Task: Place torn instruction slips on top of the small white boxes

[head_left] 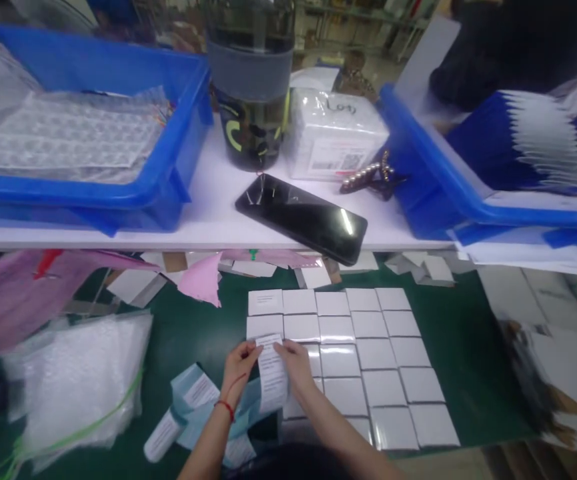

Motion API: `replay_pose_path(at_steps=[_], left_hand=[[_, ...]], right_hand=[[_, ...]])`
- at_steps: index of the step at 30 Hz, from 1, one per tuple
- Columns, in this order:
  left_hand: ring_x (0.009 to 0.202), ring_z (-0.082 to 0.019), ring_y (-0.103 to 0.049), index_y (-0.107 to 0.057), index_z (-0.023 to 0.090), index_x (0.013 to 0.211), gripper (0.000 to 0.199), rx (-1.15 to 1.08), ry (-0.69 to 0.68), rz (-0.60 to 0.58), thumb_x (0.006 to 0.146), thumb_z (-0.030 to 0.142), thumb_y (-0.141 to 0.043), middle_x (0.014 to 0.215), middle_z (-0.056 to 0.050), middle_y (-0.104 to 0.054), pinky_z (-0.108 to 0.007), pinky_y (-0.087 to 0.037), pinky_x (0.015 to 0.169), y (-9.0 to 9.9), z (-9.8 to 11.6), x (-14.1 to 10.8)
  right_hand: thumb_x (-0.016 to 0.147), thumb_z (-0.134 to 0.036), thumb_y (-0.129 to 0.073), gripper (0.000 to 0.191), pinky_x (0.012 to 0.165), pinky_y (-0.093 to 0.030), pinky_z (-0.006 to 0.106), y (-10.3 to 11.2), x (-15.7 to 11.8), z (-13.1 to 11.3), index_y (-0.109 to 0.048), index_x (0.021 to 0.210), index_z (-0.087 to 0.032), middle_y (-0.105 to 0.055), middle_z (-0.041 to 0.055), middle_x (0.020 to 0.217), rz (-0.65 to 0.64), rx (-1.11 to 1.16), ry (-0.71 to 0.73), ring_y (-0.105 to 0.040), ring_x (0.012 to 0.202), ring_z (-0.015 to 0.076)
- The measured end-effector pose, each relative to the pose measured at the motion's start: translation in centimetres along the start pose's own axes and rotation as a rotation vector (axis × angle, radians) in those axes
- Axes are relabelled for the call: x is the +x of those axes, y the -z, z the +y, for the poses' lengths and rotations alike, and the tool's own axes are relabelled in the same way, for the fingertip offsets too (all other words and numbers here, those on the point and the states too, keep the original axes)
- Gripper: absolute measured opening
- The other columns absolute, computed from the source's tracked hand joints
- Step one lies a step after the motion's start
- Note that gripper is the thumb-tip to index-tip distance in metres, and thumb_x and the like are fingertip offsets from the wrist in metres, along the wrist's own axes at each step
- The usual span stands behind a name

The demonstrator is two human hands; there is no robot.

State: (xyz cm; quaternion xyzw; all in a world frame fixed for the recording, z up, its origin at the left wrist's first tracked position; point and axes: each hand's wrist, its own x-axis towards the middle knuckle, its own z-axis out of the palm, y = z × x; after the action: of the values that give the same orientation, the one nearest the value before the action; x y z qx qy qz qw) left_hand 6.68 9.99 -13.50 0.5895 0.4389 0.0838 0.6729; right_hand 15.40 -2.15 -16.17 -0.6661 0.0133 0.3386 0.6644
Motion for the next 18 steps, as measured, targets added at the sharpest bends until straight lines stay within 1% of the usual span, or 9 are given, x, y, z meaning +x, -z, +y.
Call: replay_pose_path(at_steps=[2, 4, 7, 9, 11, 13, 14, 16, 18], left_hand=[[0.063, -0.017, -0.052, -0.063, 0.014, 0.069, 0.051, 0.033, -0.017, 0.024, 0.064, 0.065, -0.066, 0.065, -0.002, -0.06, -0.026, -0.04, 0.062, 0.3, 0.0, 0.3], [0.066, -0.019, -0.055, -0.065, 0.014, 0.072, 0.052, 0.084, -0.034, 0.054, 0.068, 0.066, -0.061, 0.068, -0.004, -0.063, -0.028, -0.041, 0.063, 0.6, 0.0, 0.9], [0.069, -0.022, -0.057, -0.066, 0.014, 0.079, 0.05, 0.18, -0.078, 0.118, 0.075, 0.063, -0.057, 0.073, -0.006, -0.064, -0.031, -0.042, 0.066, 0.8, 0.3, 1.6], [0.076, -0.023, -0.059, -0.066, 0.015, 0.087, 0.046, 0.223, -0.127, 0.169, 0.08, 0.059, -0.056, 0.082, -0.007, -0.066, -0.034, -0.045, 0.072, 0.9, 0.7, 1.7], [0.082, -0.024, -0.06, -0.065, 0.016, 0.09, 0.039, 0.296, -0.254, 0.218, 0.085, 0.053, -0.053, 0.088, -0.007, -0.064, -0.035, -0.047, 0.078, 0.8, 1.1, 1.6], [0.087, -0.024, -0.06, -0.064, 0.016, 0.093, 0.032, 0.41, -0.445, 0.244, 0.092, 0.043, -0.049, 0.09, -0.008, -0.063, -0.036, -0.048, 0.082, 0.7, 1.4, 1.2], [0.09, -0.024, -0.06, -0.064, 0.016, 0.096, 0.029, 0.472, -0.545, 0.236, 0.095, 0.038, -0.046, 0.093, -0.008, -0.063, -0.037, -0.049, 0.084, 0.6, 1.5, 1.0], [0.1, -0.023, -0.059, -0.063, 0.016, 0.106, 0.028, 0.583, -0.686, 0.164, 0.099, 0.029, -0.04, 0.102, -0.009, -0.064, -0.039, -0.049, 0.091, 0.4, 1.5, 0.5], [0.11, -0.023, -0.057, -0.06, 0.016, 0.118, 0.03, 0.688, -0.756, 0.052, 0.101, 0.025, -0.038, 0.114, -0.01, -0.063, -0.041, -0.049, 0.098, 0.1, 1.5, 0.2]], right_hand=[[0.068, -0.051, -0.075, 0.035, 0.057, -0.043, 0.029, -0.3, 0.3, 0.1, -0.072, 0.07, -0.015, -0.064, 0.0068, 0.07, -0.022, 0.016, -0.008, -0.058, 0.065, 0.0258], [0.069, -0.051, -0.073, 0.036, 0.061, -0.046, 0.03, -0.6, 0.8, 0.2, -0.074, 0.074, -0.015, -0.066, 0.0079, 0.074, -0.023, 0.014, 0.0, -0.06, 0.071, 0.0276], [0.07, -0.052, -0.071, 0.035, 0.057, -0.044, 0.03, -1.0, 1.5, 0.4, -0.072, 0.069, -0.017, -0.064, 0.006, 0.069, 0.042, -0.027, 0.021, -0.059, 0.066, 0.0269], [0.071, -0.054, -0.07, 0.037, 0.053, -0.043, 0.029, -1.3, 2.0, 0.7, -0.07, 0.065, -0.018, -0.062, 0.0047, 0.065, 0.09, -0.06, 0.028, -0.057, 0.062, 0.0263], [0.073, -0.057, -0.069, 0.04, 0.051, -0.042, 0.029, -1.6, 2.6, 1.0, -0.068, 0.063, -0.018, -0.061, 0.0043, 0.063, 0.126, -0.091, 0.033, -0.057, 0.06, 0.0263], [0.074, -0.06, -0.067, 0.043, 0.049, -0.042, 0.029, -1.9, 3.0, 1.2, -0.067, 0.061, -0.018, -0.061, 0.0042, 0.061, 0.155, -0.118, 0.039, -0.056, 0.06, 0.0264], [0.074, -0.061, -0.067, 0.044, 0.048, -0.041, 0.028, -2.1, 3.2, 1.3, -0.067, 0.061, -0.018, -0.06, 0.0042, 0.06, 0.166, -0.131, 0.041, -0.056, 0.059, 0.0262], [0.074, -0.062, -0.066, 0.046, 0.047, -0.041, 0.028, -2.3, 3.5, 1.3, -0.066, 0.06, -0.018, -0.06, 0.004, 0.059, 0.179, -0.149, 0.044, -0.056, 0.058, 0.0257], [0.075, -0.061, -0.067, 0.046, 0.048, -0.042, 0.028, -2.4, 3.6, 1.2, -0.066, 0.059, -0.018, -0.06, 0.0036, 0.059, 0.189, -0.178, 0.057, -0.055, 0.058, 0.025]])
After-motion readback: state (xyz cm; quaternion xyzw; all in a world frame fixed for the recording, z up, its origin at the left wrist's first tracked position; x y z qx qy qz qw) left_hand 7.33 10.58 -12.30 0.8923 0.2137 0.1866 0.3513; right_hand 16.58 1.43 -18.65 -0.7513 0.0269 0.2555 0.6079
